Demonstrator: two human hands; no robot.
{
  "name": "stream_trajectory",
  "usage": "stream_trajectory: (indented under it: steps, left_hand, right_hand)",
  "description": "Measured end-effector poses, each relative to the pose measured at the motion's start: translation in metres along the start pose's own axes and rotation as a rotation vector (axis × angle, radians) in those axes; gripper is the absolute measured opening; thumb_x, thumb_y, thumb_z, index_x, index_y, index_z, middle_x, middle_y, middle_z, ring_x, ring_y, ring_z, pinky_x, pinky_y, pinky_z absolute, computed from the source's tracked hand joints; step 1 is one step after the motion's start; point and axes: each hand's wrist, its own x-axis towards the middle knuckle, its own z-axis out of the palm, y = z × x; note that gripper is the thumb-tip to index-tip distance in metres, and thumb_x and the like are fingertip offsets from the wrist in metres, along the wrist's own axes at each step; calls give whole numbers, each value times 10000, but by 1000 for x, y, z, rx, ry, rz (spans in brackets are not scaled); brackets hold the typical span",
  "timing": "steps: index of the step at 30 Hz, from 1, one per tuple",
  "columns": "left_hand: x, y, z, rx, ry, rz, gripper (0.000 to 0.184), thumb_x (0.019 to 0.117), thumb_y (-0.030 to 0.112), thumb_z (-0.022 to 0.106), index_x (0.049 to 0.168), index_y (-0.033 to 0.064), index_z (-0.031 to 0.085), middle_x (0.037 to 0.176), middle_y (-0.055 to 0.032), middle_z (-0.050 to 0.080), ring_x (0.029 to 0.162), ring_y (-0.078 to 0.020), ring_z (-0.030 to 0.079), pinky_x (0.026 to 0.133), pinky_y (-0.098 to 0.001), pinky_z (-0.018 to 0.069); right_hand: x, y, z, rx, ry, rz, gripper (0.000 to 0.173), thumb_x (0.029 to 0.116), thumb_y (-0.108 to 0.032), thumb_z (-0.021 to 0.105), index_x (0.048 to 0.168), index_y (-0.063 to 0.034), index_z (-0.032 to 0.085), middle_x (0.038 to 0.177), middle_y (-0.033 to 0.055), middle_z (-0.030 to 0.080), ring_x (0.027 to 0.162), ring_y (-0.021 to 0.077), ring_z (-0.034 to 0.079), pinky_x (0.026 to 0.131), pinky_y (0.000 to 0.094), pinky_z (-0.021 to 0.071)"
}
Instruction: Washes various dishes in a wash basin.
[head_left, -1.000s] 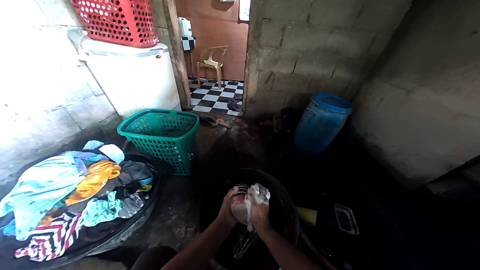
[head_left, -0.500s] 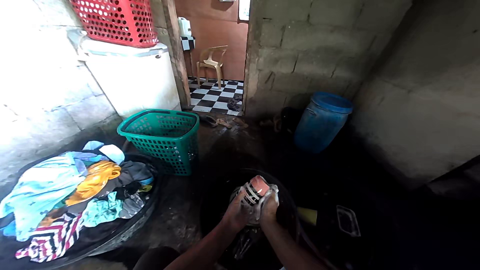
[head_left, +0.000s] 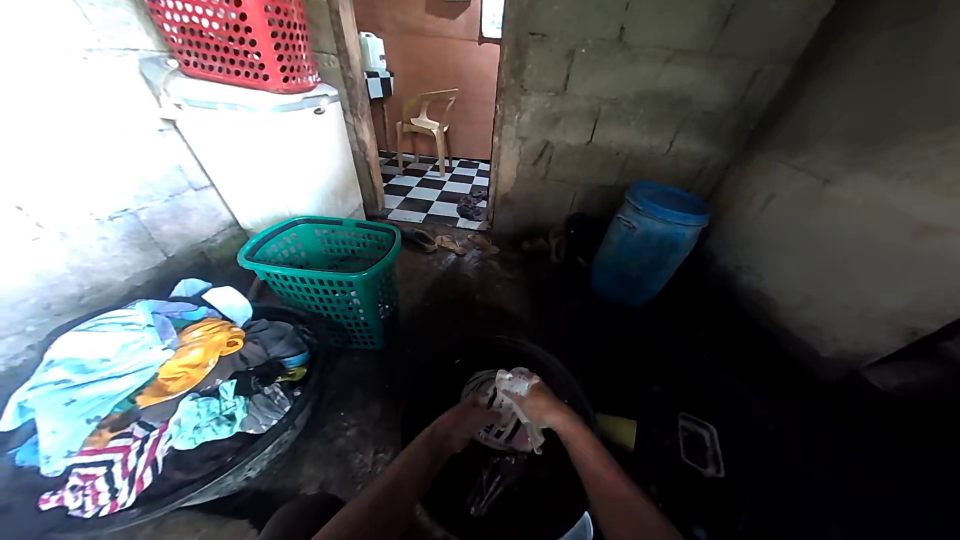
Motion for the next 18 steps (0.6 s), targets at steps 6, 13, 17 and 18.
stream_trajectory:
  steps: [6,13,17,18]
  left_hand:
    - [-5,-4,-10,-300,-294,171,237,823,265,761,1040,176,727,967,26,763,884,-102,725,818,-322,612]
    - [13,-14,-9,-674,-159,298,559,807,414,832,1236,107,646,1128,-93,734,1039,-215,714,918,-415,598]
    - [16,-6,-10,-658,192,190,335,1090,252,409,1349,59,500,1150,-122,671,1002,-219,684,845,-404,593]
    - [17,-6,-10,-631,251,151,328,1101,236,389,1352,51,494,1137,-125,665,981,-217,682,824,-401,594]
  right_hand:
    - [-1,29,1,688,66,9,320,1079,-182,480,1278,25,620,1185,91,675,1063,81,623,967,273,514]
    - [11,54,32,738,474,97,275,1049,-39,485,1269,94,583,1144,189,657,1028,164,620,947,319,516]
    - [18,26,6,950,767,188,326,1100,-241,478,1257,23,590,849,76,620,671,113,580,635,305,531]
    - [17,18,2,1016,779,167,313,1099,-260,478,1223,6,587,771,47,604,592,98,564,555,289,521]
